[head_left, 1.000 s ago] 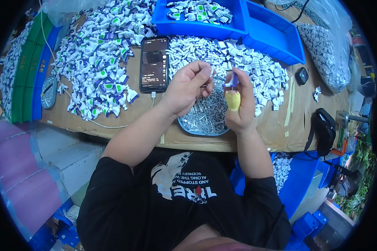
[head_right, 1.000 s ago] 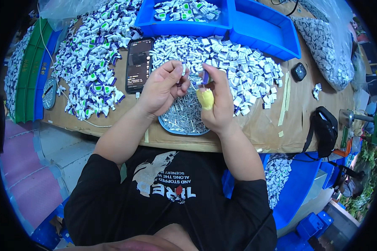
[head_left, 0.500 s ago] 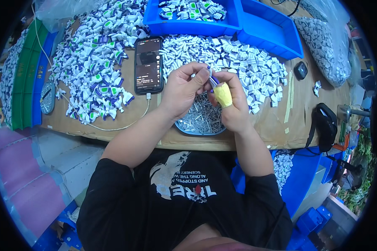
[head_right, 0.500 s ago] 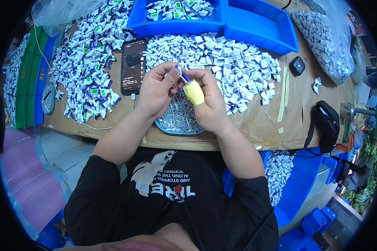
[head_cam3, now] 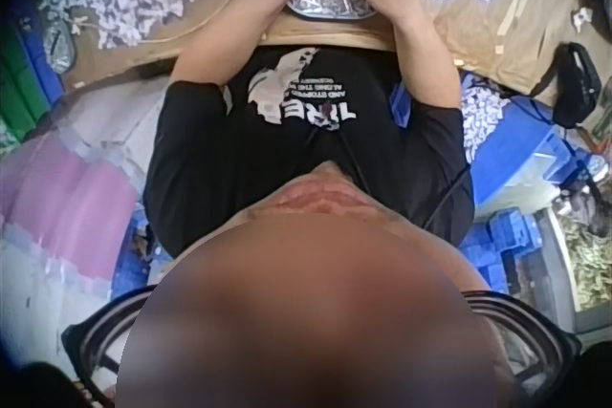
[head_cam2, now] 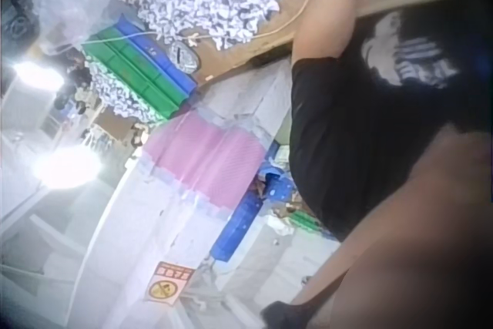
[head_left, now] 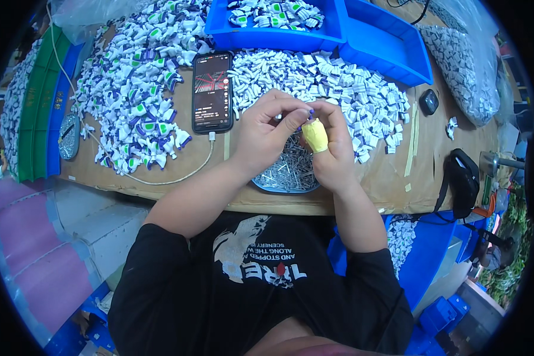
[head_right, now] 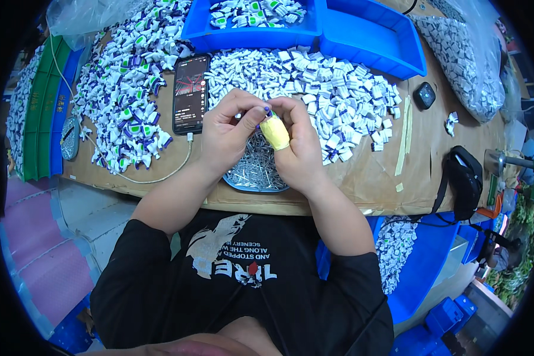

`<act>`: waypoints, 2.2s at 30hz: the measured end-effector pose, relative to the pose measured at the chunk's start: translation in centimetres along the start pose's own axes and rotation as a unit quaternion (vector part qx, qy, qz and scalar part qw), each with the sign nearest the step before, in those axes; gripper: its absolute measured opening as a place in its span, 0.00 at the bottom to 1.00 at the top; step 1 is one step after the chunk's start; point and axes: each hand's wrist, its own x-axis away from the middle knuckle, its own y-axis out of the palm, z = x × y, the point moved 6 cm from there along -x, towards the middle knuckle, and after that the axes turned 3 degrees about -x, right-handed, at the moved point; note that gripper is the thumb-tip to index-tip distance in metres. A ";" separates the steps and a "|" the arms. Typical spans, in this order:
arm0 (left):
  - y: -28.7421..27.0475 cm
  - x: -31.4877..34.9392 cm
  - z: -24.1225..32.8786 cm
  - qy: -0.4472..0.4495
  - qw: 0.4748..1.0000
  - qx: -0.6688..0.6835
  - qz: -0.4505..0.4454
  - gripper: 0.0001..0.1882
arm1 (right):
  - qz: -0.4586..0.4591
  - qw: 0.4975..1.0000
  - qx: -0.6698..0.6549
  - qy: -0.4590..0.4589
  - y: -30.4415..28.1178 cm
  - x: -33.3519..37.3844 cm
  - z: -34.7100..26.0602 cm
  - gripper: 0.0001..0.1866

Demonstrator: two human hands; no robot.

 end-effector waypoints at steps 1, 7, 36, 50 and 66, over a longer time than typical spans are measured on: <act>0.2 0.2 0.0 -0.067 0.995 0.070 0.001 0.14 | 0.001 1.000 0.000 0.000 -0.1 0.0 0.0 0.17; -0.1 -0.2 -1.4 -0.192 0.915 0.352 -0.046 0.25 | 0.012 0.999 0.009 -0.033 -0.7 0.1 0.1 0.11; -0.4 -0.4 -2.0 -0.252 0.894 0.356 -0.105 0.19 | 0.005 0.988 0.135 -0.078 -1.5 0.4 0.6 0.08; -0.1 0.0 -2.4 -0.291 0.856 0.413 -0.114 0.18 | 0.037 0.990 0.104 -0.089 -1.2 0.1 0.0 0.09; -0.1 0.0 -2.3 -0.287 0.853 0.421 -0.116 0.19 | 0.028 0.991 0.102 -0.080 -1.1 0.2 -0.2 0.10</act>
